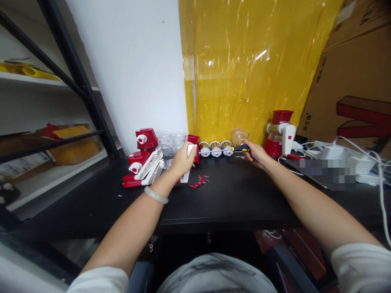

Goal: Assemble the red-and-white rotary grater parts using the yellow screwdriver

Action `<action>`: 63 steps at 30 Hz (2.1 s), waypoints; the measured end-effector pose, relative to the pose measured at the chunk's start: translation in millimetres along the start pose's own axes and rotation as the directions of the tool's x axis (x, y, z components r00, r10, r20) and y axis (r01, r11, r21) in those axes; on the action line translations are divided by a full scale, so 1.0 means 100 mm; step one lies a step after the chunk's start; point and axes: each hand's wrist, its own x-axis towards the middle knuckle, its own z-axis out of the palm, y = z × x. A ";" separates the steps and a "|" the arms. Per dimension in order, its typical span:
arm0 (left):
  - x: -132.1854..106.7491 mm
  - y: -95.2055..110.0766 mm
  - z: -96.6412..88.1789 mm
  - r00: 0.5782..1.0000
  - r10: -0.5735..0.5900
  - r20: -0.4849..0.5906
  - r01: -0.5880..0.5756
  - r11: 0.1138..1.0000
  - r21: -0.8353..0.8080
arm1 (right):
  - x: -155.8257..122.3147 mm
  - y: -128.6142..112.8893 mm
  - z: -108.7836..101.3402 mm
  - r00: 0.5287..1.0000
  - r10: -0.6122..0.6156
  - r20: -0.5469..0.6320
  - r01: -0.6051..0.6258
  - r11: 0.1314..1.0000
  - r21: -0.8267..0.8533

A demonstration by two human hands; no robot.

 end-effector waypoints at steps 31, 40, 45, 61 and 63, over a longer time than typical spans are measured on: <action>0.00 0.00 0.00 1.000 -0.020 -0.001 0.020 1.000 0.015 | -0.02 -0.01 0.01 0.991 0.133 -0.007 -0.133 0.983 -0.128; 0.00 0.00 0.01 1.000 -0.023 0.002 0.023 1.000 0.010 | 0.00 0.01 0.01 0.991 0.130 -0.028 -0.132 0.980 -0.151; -0.01 0.01 -0.01 1.000 -0.019 0.025 0.019 1.000 0.001 | 0.03 0.03 0.01 0.992 0.117 -0.046 -0.123 0.977 -0.176; -0.01 -0.03 0.02 0.993 -0.029 0.118 0.022 0.998 0.065 | 0.09 0.07 -0.04 0.990 0.097 -0.104 -0.117 0.971 -0.210; -0.01 -0.03 0.02 0.992 -0.031 0.124 0.023 0.998 0.063 | 0.10 0.07 -0.04 0.989 0.101 -0.104 -0.121 0.971 -0.208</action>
